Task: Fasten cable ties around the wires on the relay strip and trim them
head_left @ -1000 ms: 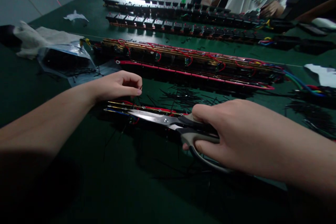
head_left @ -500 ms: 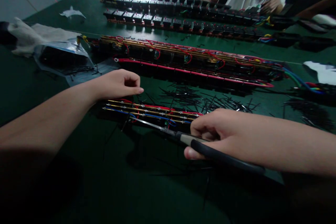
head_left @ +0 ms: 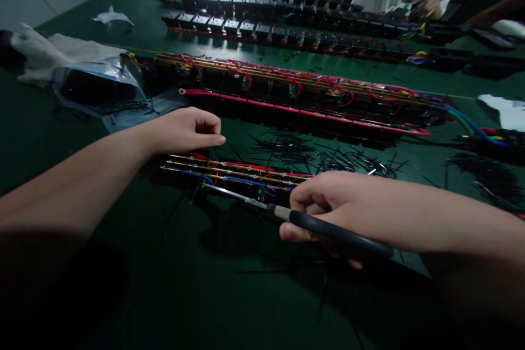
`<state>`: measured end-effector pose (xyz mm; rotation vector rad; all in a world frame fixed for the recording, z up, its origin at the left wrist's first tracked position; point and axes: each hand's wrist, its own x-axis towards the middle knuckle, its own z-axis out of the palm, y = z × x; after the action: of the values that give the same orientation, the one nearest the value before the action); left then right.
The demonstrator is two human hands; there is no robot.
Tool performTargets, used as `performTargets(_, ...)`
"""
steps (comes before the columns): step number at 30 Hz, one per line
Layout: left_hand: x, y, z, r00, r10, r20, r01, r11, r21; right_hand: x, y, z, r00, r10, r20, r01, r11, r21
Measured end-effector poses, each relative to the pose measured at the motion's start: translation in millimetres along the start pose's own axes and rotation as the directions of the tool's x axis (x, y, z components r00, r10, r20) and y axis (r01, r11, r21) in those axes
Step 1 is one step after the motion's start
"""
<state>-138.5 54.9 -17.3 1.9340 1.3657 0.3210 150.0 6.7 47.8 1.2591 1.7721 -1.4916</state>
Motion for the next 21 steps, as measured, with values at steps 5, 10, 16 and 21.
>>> performTargets(5, -0.5, 1.1, -0.5, 1.000, -0.005, 0.013, 0.005, 1.000, 0.001, 4.3, -0.6, 0.4, 0.999, -0.036, -0.027, 0.036, 0.999, -0.016)
performTargets(10, 0.0, 1.0, -0.3, 1.000, 0.003, 0.007, -0.003, 1.000, 0.014, 4.6, -1.0, 1.7, 0.999, -0.023, -0.030, 0.022, 1.000, -0.016)
performTargets(16, 0.0, 1.4, -0.1, 1.000, -0.003, 0.011, 0.003, 1.000, 0.010, 5.9, -1.9, 3.5, 0.999, -0.035, -0.033, 0.036, 0.999, 0.014)
performTargets(21, 1.1, -0.4, 0.6, 1.000, -0.012, 0.023, 0.011, 1.000, 0.021, 7.6, -1.5, 3.2, 0.998, -0.052, -0.024, 0.053, 0.998, 0.037)
